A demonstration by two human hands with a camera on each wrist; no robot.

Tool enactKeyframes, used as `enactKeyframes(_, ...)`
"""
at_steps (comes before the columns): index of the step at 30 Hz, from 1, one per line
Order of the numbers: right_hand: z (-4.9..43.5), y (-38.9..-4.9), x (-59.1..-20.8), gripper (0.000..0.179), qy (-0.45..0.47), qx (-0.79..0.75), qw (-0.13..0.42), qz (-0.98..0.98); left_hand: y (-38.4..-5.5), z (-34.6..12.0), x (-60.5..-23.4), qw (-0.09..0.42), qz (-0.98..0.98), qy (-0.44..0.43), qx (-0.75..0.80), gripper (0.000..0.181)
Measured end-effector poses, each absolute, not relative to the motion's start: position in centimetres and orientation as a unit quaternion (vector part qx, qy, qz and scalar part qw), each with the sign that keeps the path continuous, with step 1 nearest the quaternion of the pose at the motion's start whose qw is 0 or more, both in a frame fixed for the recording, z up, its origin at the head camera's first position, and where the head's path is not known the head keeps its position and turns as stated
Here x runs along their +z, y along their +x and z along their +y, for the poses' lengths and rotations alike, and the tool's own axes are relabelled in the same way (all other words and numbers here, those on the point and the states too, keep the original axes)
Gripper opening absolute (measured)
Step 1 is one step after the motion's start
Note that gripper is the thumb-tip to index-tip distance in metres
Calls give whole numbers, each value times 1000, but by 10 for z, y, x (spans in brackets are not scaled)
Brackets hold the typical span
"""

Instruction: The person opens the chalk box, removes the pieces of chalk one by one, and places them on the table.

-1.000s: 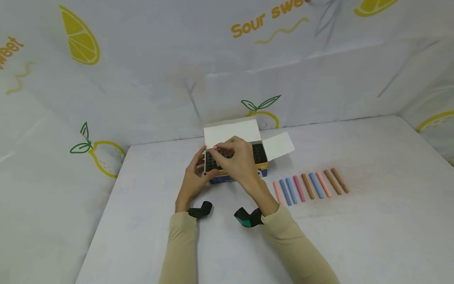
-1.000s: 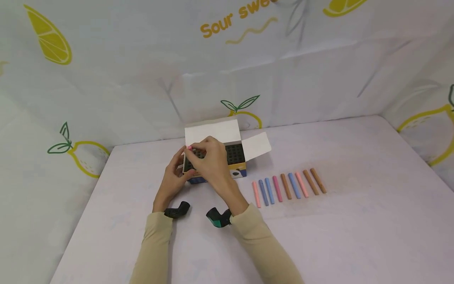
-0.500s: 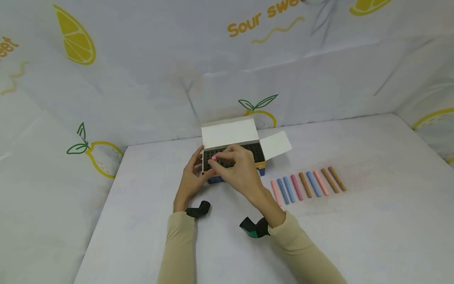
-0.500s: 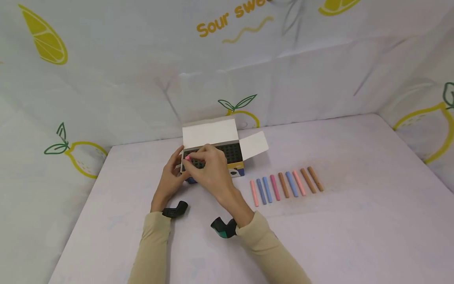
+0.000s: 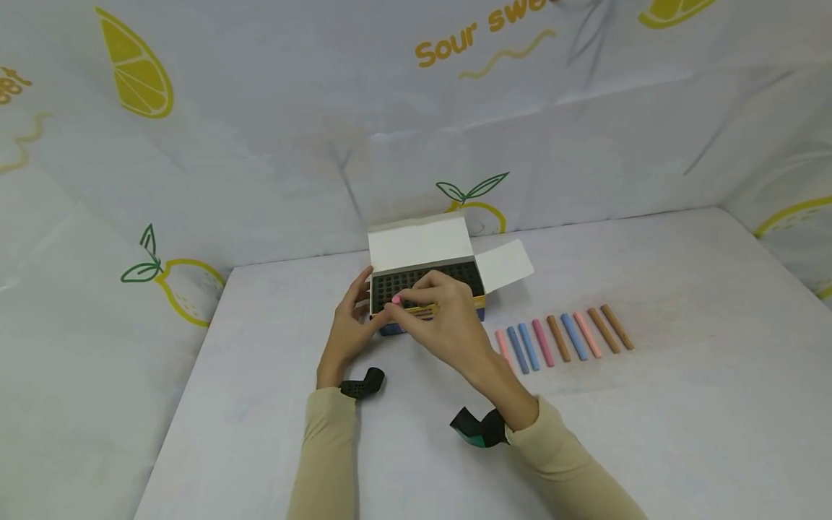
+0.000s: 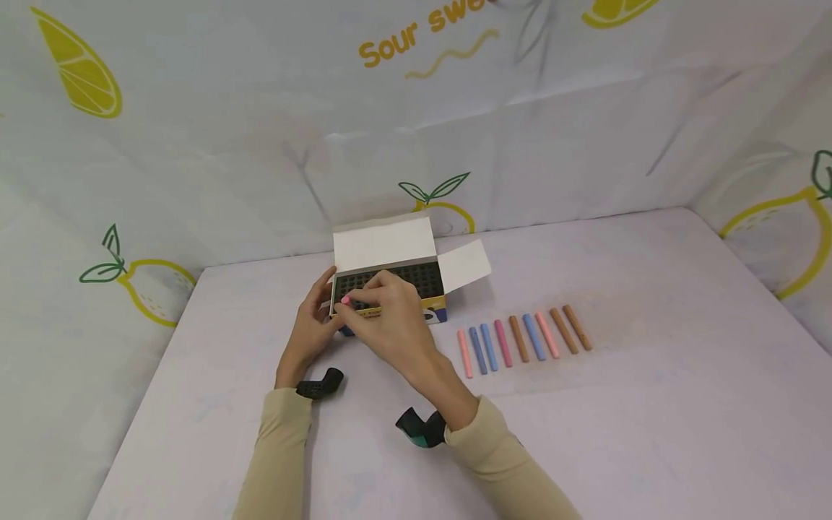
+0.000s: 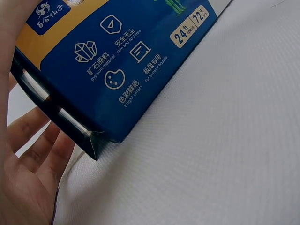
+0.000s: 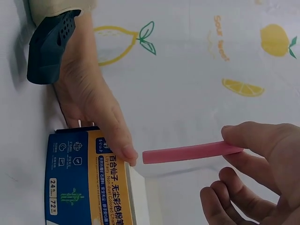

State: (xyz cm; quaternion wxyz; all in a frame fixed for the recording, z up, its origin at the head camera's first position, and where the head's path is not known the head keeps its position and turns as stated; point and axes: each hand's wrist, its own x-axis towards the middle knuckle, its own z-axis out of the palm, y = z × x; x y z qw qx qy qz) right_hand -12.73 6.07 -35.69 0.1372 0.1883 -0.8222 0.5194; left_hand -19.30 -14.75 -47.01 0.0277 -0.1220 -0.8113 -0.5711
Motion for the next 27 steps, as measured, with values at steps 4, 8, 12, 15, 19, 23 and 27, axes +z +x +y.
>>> enactKeyframes(4, 66, -126, -360, 23, 186, 517, 144, -823, -193, -147, -471, 22, -813, -113, -571, 85)
enactKeyframes(8, 72, -126, -363, 18, 190, 513, 163, -821, -191, -144, -467, 12, -816, -101, -569, 86)
enactKeyframes(12, 78, -128, -364, 17, 193, 515, 161, -820, -182, -138, -448, 5, -815, -95, -572, 84)
enactKeyframes(15, 81, -129, -364, 16, 188, 517, 154, -821, -176, -136, -438, 5, -813, -98, -574, 84)
enactKeyframes(19, 87, -129, -361, 15, 180, 523, 154, -819, -181, -139, -448, 8, -813, -101, -574, 85)
enactKeyframes(23, 94, -129, -357, 12, 181, 519, 164, -819, -190, -145, -466, 18, -816, -106, -568, 84)
enactKeyframes(27, 103, -129, -351, 12, 178, 511, 171, -824, -192, -146, -469, 20, -818, -107, -565, 84)
